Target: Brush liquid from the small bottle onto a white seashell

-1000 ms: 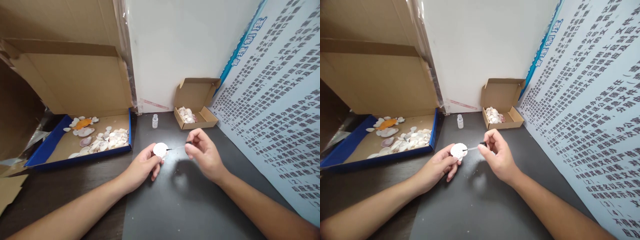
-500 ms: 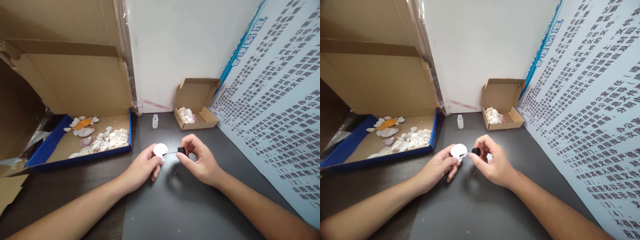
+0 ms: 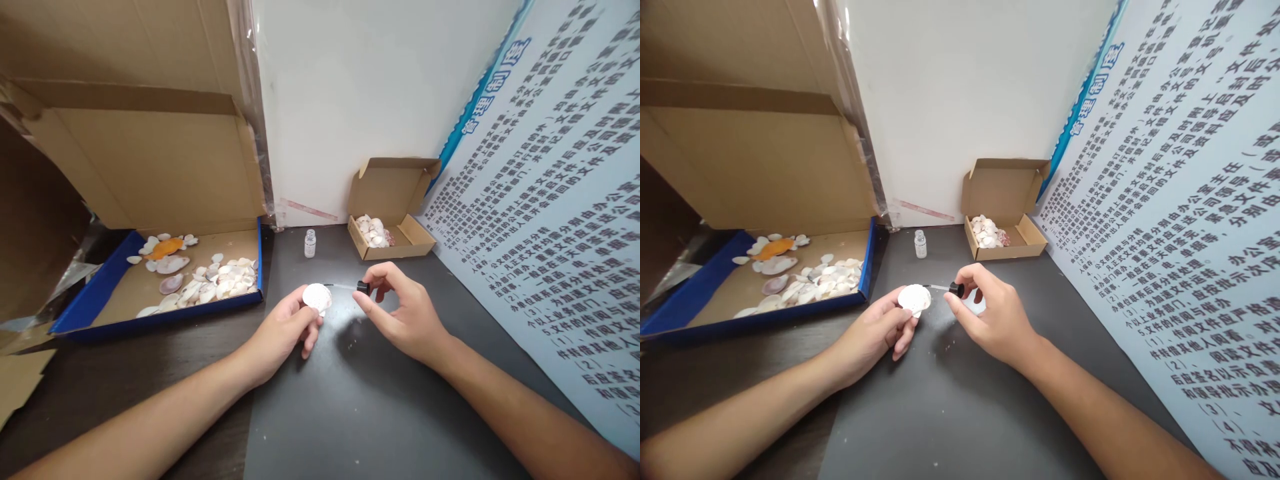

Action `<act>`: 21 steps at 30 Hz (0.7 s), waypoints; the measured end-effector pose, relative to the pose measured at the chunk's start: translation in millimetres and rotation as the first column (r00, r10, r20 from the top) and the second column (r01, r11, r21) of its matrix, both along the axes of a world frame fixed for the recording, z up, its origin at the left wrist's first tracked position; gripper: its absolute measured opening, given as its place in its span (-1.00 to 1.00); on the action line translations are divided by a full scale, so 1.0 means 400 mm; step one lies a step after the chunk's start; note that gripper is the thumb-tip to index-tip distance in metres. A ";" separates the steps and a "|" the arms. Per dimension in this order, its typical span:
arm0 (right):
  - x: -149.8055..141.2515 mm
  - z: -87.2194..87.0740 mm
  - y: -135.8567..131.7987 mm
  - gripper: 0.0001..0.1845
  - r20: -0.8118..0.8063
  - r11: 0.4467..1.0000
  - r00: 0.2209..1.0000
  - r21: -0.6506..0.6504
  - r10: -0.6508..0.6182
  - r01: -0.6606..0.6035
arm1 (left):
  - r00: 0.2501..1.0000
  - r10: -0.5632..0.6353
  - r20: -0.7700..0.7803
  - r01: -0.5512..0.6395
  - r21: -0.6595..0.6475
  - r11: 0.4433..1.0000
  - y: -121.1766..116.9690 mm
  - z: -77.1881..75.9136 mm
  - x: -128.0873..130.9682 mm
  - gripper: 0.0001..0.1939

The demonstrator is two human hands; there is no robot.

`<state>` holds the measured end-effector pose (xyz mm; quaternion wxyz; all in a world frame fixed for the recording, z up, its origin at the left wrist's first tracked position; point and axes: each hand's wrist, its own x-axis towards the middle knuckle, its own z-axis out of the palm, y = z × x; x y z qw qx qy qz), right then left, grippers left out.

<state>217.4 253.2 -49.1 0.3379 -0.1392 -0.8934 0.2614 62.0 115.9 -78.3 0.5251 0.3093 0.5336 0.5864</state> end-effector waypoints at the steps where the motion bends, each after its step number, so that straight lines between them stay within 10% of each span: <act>1: 0.000 0.004 0.004 -0.85 -0.009 0.999 1.000 0.041 0.007 -0.007 | 1.000 0.010 0.014 -0.010 0.004 1.000 0.000 0.001 0.001 -0.93; 21: -0.007 0.013 0.017 -0.91 0.047 0.876 0.998 0.478 0.048 -0.064 | 0.980 0.124 0.153 -0.125 -0.008 0.992 0.001 0.021 0.008 -0.86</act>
